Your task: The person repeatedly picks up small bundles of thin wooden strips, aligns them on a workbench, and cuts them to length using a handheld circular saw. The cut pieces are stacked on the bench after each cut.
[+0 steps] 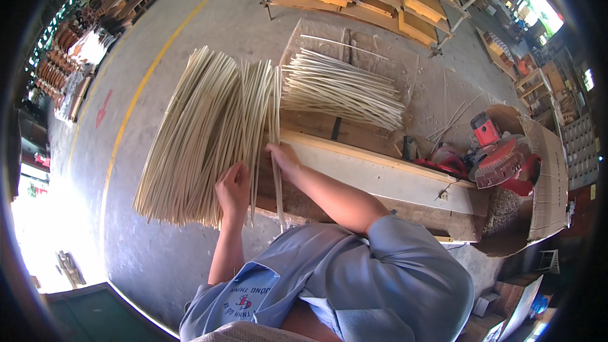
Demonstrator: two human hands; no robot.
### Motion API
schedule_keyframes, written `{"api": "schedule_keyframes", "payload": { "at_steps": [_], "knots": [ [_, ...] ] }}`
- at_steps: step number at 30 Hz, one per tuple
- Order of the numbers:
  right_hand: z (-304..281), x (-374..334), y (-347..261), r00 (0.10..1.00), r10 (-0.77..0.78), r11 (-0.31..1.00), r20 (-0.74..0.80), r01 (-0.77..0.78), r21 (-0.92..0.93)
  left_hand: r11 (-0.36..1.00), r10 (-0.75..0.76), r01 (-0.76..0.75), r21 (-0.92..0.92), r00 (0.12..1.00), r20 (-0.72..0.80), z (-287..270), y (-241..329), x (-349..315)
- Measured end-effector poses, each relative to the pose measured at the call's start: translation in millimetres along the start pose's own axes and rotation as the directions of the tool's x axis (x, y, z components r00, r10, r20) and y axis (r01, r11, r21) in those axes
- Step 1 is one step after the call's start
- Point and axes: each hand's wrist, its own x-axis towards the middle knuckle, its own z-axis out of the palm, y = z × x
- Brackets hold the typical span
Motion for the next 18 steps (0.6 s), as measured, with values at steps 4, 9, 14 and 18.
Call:
{"api": "schedule_keyframes", "payload": {
  "at_steps": [4, 9, 14, 18],
  "knots": [
    [5, -8, -4, 0.988, 0.116, 0.989, 0.104, -0.125, 0.083, 1.0, -0.004, 0.004, 0.003, 1.0, -0.007, -2, -5, -3],
    [8, -4, -8, 0.987, 0.083, 0.995, 0.136, -0.074, -0.074, 1.0, 0.017, -0.017, -0.021, 1.0, -0.002, 0, 0, -4],
    [13, -1, -2, 1.0, 0.003, 0.993, -0.011, -0.004, -0.122, 1.0, 0.017, -0.017, 0.01, 1.0, -0.003, -2, -5, -7],
    [-2, 8, 1, 0.999, 0.003, 0.997, 0.055, 0.002, -0.082, 0.998, 0.058, -0.058, 0.025, 0.998, 0.007, 1, 0, -8]
  ]
}}
